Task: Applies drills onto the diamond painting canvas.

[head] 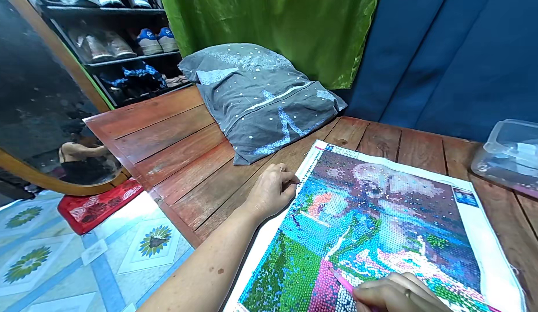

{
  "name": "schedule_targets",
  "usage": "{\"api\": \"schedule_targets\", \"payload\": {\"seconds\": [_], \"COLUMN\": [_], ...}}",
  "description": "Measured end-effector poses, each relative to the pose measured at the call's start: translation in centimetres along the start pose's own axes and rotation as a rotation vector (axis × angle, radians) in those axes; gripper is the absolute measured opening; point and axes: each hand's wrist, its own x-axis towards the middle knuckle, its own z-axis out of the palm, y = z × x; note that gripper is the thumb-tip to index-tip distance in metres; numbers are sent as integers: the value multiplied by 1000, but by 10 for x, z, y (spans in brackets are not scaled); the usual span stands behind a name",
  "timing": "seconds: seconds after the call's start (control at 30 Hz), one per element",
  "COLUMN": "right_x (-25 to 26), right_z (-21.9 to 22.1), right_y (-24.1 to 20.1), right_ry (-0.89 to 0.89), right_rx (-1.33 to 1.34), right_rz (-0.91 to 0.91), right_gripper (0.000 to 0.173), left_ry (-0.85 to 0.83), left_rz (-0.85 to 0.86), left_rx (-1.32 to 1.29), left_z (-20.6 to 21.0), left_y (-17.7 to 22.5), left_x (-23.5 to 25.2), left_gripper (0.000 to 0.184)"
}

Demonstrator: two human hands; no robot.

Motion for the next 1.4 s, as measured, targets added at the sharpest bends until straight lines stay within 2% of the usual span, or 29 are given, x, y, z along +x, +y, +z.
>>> {"api": "schedule_targets", "payload": {"seconds": [0.3, 1.4], "right_x": [3, 1], "right_z": [-10, -7], "right_y": [4, 1], "right_ry": [19, -7], "right_rx": [140, 163], "right_rz": [76, 83], "right_gripper": [16, 16], "left_ry": [-2, -1], "left_rz": [6, -2], "left_rx": [-15, -20], "left_z": [-1, -2], "left_y": [0, 1], "left_x": [0, 1], "left_gripper": [15, 15]}}
